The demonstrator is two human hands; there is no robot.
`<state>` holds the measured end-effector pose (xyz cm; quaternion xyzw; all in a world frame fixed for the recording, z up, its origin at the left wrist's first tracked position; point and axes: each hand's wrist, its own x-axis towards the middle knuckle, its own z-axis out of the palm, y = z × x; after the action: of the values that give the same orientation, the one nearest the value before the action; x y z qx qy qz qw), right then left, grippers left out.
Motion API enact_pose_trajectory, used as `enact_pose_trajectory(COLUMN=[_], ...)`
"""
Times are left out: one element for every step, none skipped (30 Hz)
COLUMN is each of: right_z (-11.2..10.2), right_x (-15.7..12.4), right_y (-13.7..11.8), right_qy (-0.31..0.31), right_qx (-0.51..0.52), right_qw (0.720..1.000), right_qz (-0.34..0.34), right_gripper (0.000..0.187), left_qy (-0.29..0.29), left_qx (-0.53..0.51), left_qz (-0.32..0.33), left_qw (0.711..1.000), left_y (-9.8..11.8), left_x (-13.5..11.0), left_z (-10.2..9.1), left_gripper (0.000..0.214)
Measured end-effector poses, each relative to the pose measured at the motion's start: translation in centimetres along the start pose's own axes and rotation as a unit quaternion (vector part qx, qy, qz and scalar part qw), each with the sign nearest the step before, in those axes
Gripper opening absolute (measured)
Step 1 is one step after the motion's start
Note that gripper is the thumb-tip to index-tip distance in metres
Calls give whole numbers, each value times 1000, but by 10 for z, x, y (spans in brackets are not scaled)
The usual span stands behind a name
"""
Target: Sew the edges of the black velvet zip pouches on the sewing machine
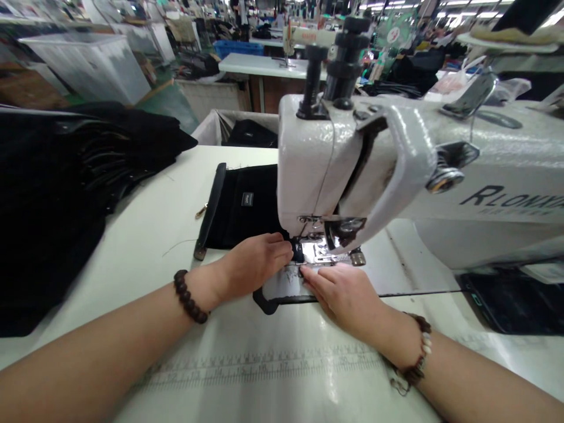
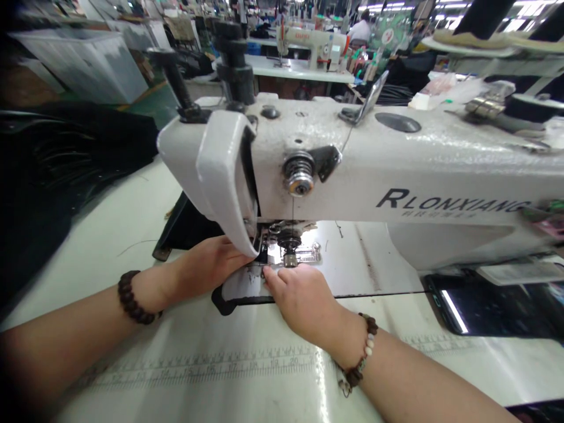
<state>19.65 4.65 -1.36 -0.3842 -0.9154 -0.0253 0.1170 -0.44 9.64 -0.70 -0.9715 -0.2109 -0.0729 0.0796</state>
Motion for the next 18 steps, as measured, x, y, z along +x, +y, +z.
enact_pose_trajectory(right_z=[0,0,0,0,0,0,0,0,0,0,0,0,0,0,0,0,-1,-1], right_x=[0,1,1,1,1,1,1,1,1,1,1,1,0,0,0,1,1,2], right_y=[0,0,0,0,0,0,0,0,0,0,0,-1,-1,-1,0,0,0,-1], right_qy=[-2,-4,-5,-5,-5,-5,-6,-6,-7,-9,-11,-13,-16,-21,-25,-27,-30,-33], right_qx=[7,12,14,15,14,12,10,8,7,7,7,8,9,10,12,13,16,19], right_qw=[1000,1000,1000,1000,1000,1000,1000,1000,1000,1000,1000,1000,1000,999,999,999,999,999], right_qz=[5,10,12,13,13,13,14,14,16,18,20,21,22,23,25,26,28,29], right_gripper=[32,32,32,32,32,32,32,32,31,31,30,30,29,28,27,26,26,25], left_qy=[-2,3,10,19,28,33,37,42,49,57,66,74,82,85,85,83,77,69], left_qx=[-1,-2,-1,1,4,7,8,9,10,10,10,10,10,10,10,9,6,1], left_qz=[-11,-20,-27,-31,-33,-35,-36,-36,-35,-32,-30,-27,-26,-26,-27,-29,-32,-37], left_qw=[1000,1000,1000,999,999,999,999,998,998,998,997,997,996,996,996,996,996,997], left_y=[-2,-4,-5,-6,-7,-7,-8,-8,-8,-8,-8,-8,-8,-7,-6,-5,-5,-7], left_x=[1,2,3,4,5,6,6,6,7,7,7,7,6,6,7,7,7,8], left_z=[1,2,3,4,4,5,4,4,4,3,3,3,3,3,3,4,4,5], left_gripper=[14,14,15,15,16,17,18,19,20,21,22,23,24,24,25,25,24,24])
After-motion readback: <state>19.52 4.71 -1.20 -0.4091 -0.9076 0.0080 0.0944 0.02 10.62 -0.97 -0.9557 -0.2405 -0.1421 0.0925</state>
